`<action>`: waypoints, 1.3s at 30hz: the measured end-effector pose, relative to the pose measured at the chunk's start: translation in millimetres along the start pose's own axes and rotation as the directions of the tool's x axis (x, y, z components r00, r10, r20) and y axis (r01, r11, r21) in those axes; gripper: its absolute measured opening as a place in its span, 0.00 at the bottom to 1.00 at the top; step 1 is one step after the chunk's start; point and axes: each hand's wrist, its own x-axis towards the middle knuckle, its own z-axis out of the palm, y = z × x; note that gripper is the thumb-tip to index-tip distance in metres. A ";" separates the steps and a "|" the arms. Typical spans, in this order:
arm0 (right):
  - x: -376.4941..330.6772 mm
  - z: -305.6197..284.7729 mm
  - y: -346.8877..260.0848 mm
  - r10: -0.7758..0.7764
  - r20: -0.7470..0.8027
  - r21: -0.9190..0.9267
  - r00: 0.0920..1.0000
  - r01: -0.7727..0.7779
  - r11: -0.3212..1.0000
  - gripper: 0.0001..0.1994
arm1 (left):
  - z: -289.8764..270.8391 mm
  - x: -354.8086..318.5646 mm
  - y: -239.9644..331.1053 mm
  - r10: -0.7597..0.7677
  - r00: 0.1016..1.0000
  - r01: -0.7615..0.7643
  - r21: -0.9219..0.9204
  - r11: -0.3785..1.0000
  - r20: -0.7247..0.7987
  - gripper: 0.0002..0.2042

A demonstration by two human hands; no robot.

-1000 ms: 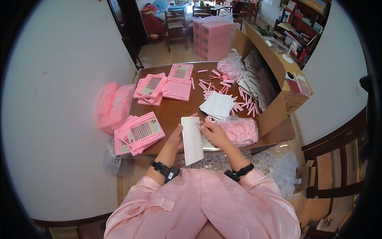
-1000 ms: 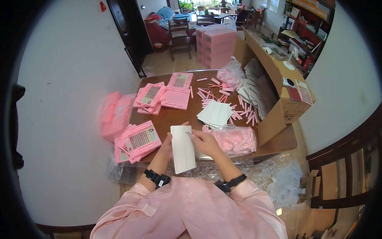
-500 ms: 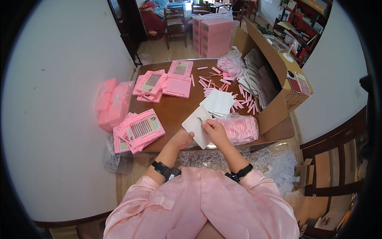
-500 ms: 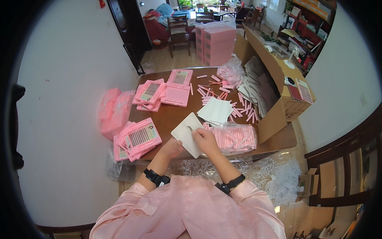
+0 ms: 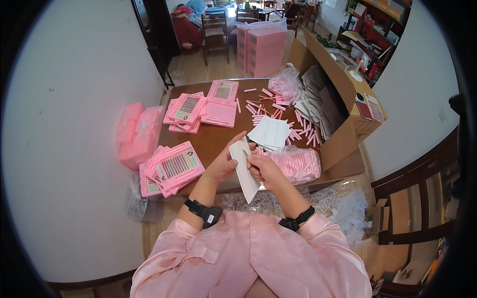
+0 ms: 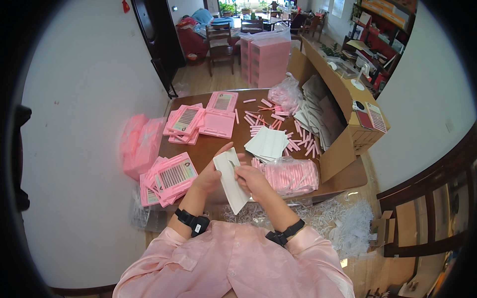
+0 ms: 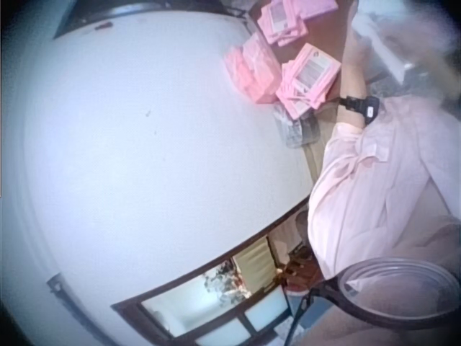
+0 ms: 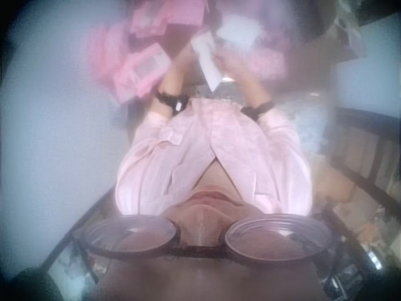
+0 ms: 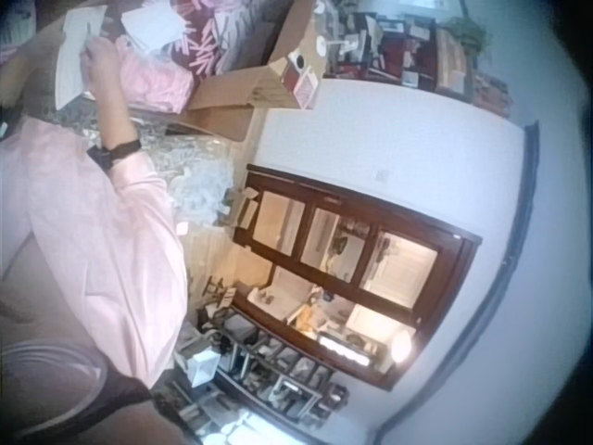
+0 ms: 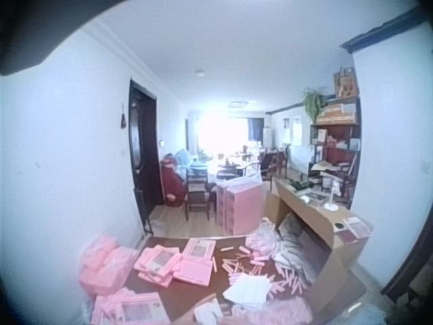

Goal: The person repeatedly picks up pink paper packs and white paper sheets, places the white sheet inside each pink pack, and stacks the completed packs on the table. The person also handles bubble wrap and pink foam blocks at the end.

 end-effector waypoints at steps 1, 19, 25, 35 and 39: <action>4.1 5.3 4.4 -0.110 -0.052 -0.062 0.993 0.107 0.992 0.12 | -1.7 -0.8 -1.3 -0.009 1.000 0.009 -0.032 0.999 -0.008 0.60; -15.1 11.3 -4.1 -0.605 -0.182 -0.852 0.775 0.182 0.490 0.13 | -1.6 0.8 -20.5 0.055 0.998 -0.048 -0.283 0.958 0.016 0.51; -12.5 1.9 -12.0 -0.510 -0.176 -0.883 0.842 0.094 0.459 0.15 | 1.4 -6.4 -16.0 0.058 0.998 -0.064 -0.324 0.944 -0.029 0.51; -40.1 -9.0 -7.6 -0.380 0.224 -0.892 0.898 0.345 0.290 0.14 | -22.0 -18.4 -12.5 0.078 0.987 -0.123 -0.354 0.927 -0.138 0.49; -76.0 -65.0 12.1 0.250 -0.074 -0.936 0.965 0.020 -0.352 0.12 | -34.6 -32.3 16.4 0.149 0.957 -0.212 -0.247 0.946 -0.250 0.53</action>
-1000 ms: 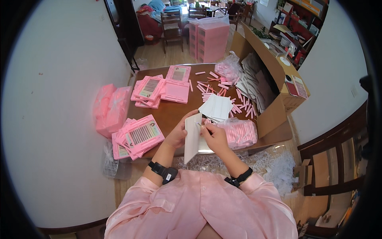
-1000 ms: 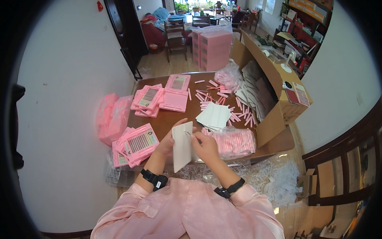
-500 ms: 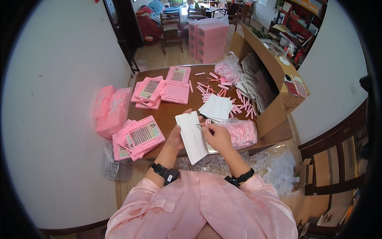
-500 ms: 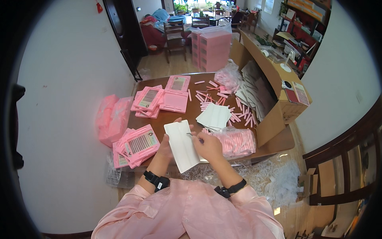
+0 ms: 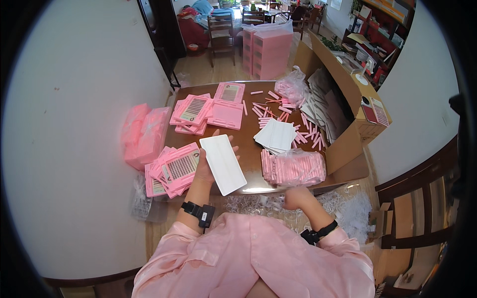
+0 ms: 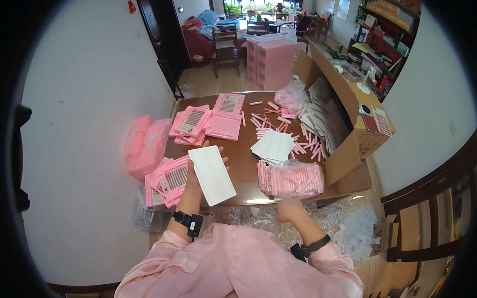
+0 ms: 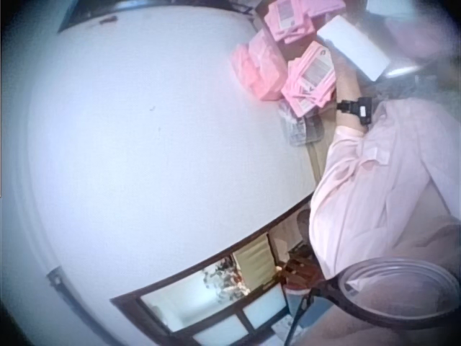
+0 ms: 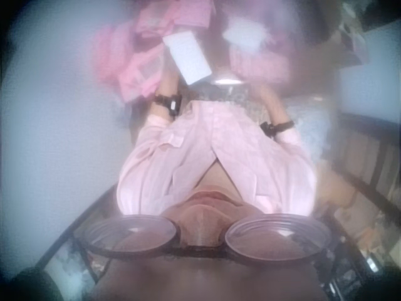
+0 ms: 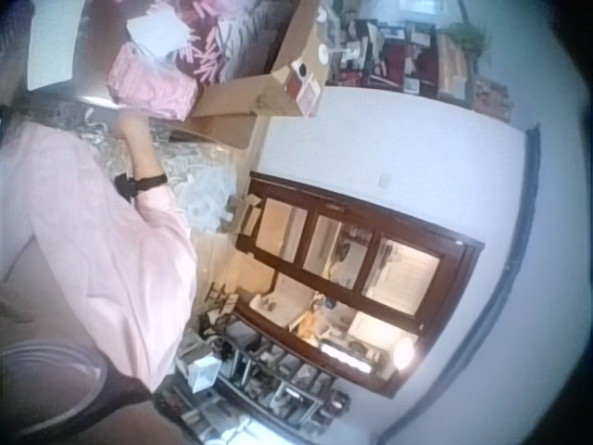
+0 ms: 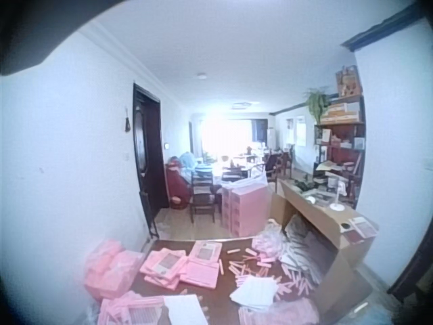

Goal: The person repeatedly picks up pink paper packs and white paper sheets, places the white sheet inside each pink pack, and stacks the completed packs on the table. The person also handles bubble wrap and pink foam blocks at the end.

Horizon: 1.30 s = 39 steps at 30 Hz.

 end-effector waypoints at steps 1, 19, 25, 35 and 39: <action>0.5 4.3 3.8 -0.032 -0.165 0.081 0.986 0.046 0.996 0.12 | 2.3 -2.5 0.7 -0.013 1.000 0.013 -0.022 1.000 0.007 0.53; 50.5 -98.2 -63.7 0.234 -0.774 0.486 0.589 0.315 0.815 0.14 | 36.6 -10.7 -10.8 -0.091 0.981 0.116 -0.142 0.983 0.173 0.56; 54.7 -93.6 -67.2 0.197 -0.777 0.473 0.599 0.348 0.809 0.15 | 33.0 -9.2 -14.4 -0.059 0.989 0.070 -0.079 0.994 0.135 0.55; 2.8 -13.6 1.8 -0.056 0.130 -0.055 0.990 0.063 0.997 0.16 | -15.4 -11.2 6.0 -0.016 1.000 0.017 -0.035 0.999 0.013 0.46; 41.4 -46.8 -24.3 -0.090 -0.527 0.634 0.845 0.462 0.620 0.16 | -5.2 -8.0 -22.1 -0.151 0.980 0.162 -0.071 0.984 0.132 0.47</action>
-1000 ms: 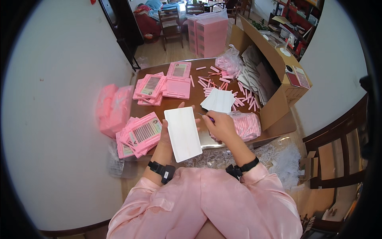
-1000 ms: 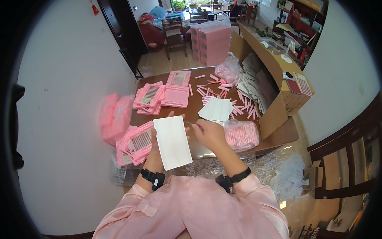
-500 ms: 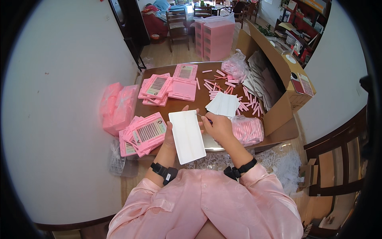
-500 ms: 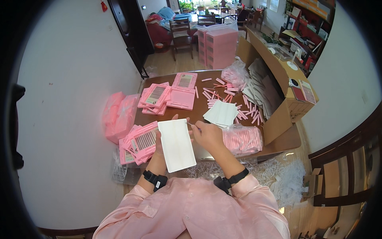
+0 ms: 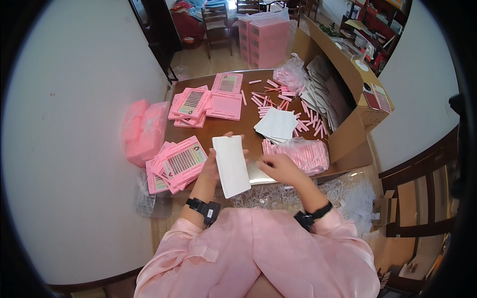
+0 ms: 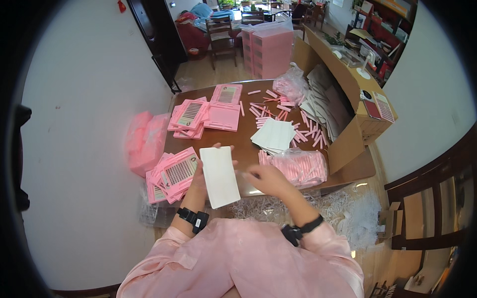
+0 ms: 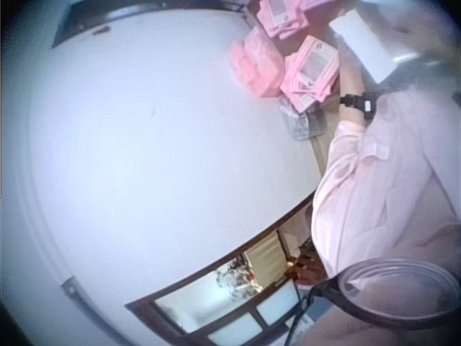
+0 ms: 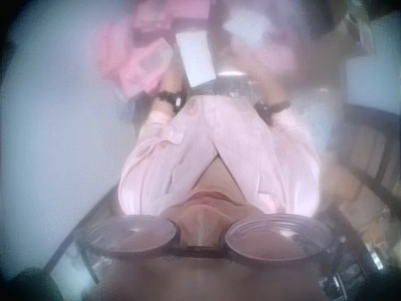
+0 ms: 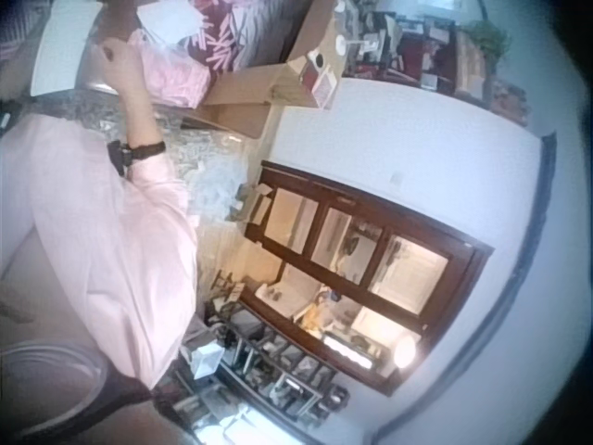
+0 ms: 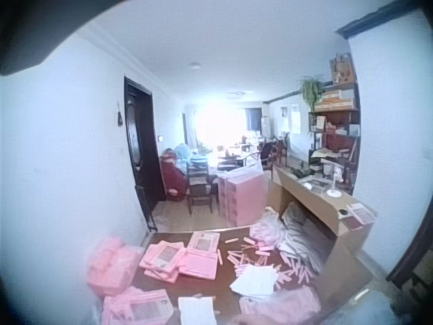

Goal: The person repeatedly picks up pink paper packs and white paper sheets, places the white sheet inside each pink pack, and stacks the completed packs on the table. The person also handles bubble wrap and pink foam blocks at the end.

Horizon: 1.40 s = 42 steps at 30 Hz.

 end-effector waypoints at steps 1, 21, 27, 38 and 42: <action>17.4 12.8 -9.8 0.056 -0.080 0.037 0.995 -0.053 0.998 0.16 | 2.7 2.3 -6.2 -0.035 0.999 0.035 -0.023 0.999 0.013 0.47; 0.5 39.2 24.6 -0.008 0.253 0.019 0.967 0.003 1.000 0.13 | -38.6 4.6 -3.5 0.092 0.954 -0.114 -0.060 0.992 -0.286 0.32; -111.5 24.3 120.1 0.692 0.487 -0.765 0.533 -0.121 0.632 0.22 | -75.6 20.4 32.1 0.272 0.822 -0.013 0.461 0.887 -0.500 0.33; 10.2 18.1 64.9 0.380 -0.467 0.318 0.799 -0.249 0.915 0.15 | -52.0 92.8 -42.9 -0.027 0.972 0.170 0.624 0.763 -0.232 0.42; 21.4 43.3 65.8 0.421 -0.261 0.504 0.868 -0.250 0.827 0.13 | -58.3 107.0 -46.5 -0.066 0.969 0.160 0.398 0.903 -0.239 0.38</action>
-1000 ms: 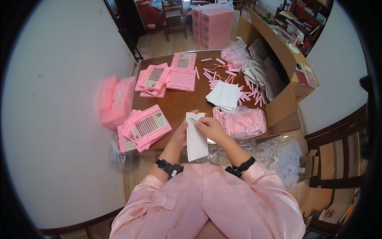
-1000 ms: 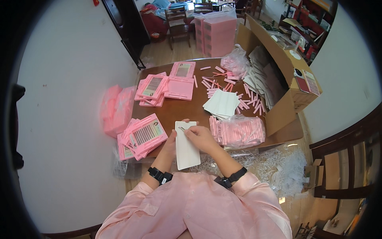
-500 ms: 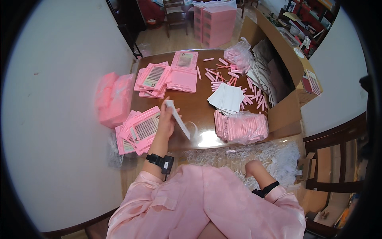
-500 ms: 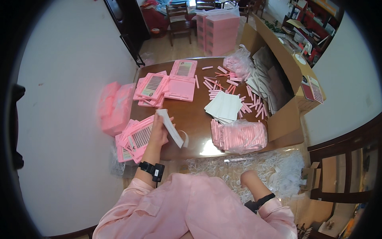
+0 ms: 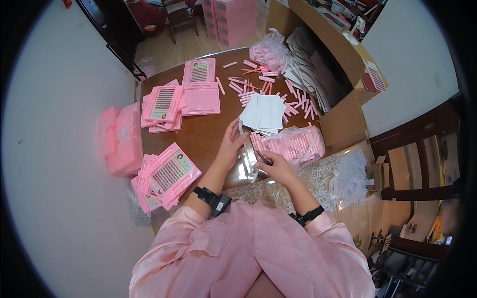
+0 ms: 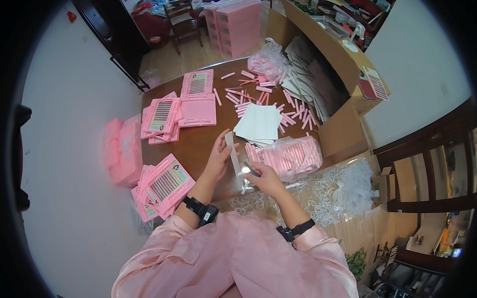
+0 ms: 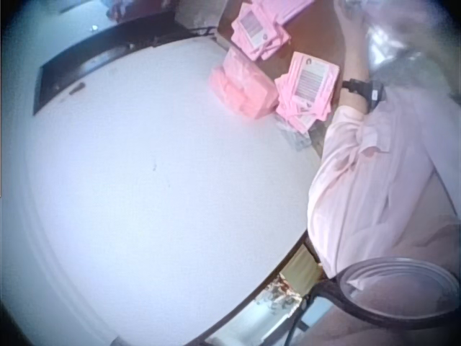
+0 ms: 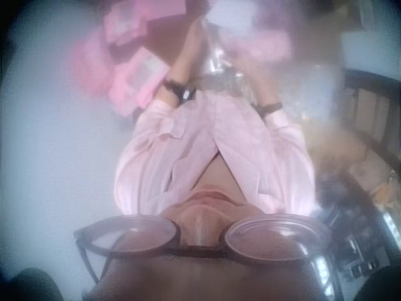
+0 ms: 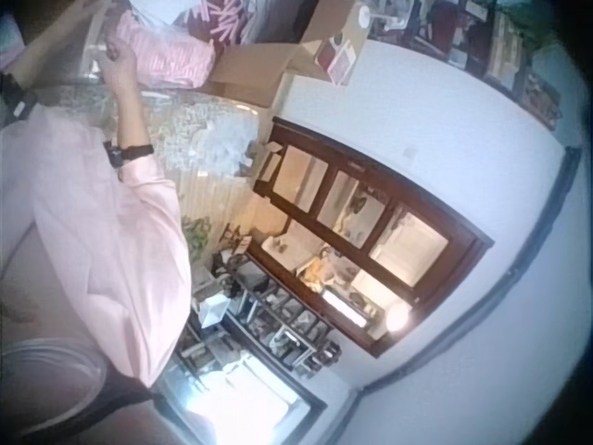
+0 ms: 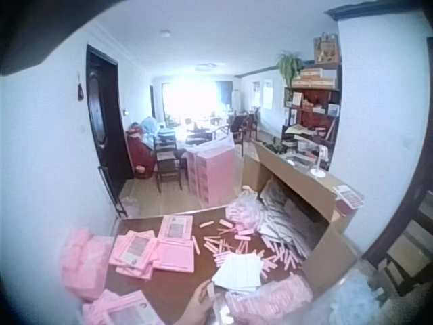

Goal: The person repeatedly picks up pink paper packs and white paper sheets, places the white sheet inside each pink pack, and stacks the completed packs on the table. The person also handles bubble wrap and pink foam blocks at the end.

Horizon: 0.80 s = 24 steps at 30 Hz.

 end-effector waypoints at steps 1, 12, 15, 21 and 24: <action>-0.7 0.6 5.6 0.144 0.121 0.059 0.982 -0.152 0.987 0.13 | -4.1 3.4 -0.4 -0.047 0.996 0.044 -0.042 0.998 -0.073 0.37; -18.1 -48.6 8.5 0.273 -0.287 -0.171 0.918 -0.330 0.928 0.15 | -3.4 12.9 -9.5 0.097 0.980 -0.198 0.881 0.430 0.173 0.60; 1.9 -22.5 -3.7 0.216 -0.238 0.075 0.947 -0.204 0.976 0.09 | 23.3 10.2 -16.2 -0.065 0.951 -0.247 0.873 0.420 0.301 0.65; -28.5 -35.1 11.0 0.124 -0.454 -0.286 0.882 -0.276 0.918 0.13 | -38.8 61.3 -50.3 0.069 0.995 0.022 0.811 0.585 -0.077 0.55; -62.9 -41.5 16.8 0.203 -0.528 -0.200 0.825 -0.353 0.914 0.11 | -114.6 127.0 -64.6 0.050 0.499 0.363 0.261 0.894 -0.865 0.43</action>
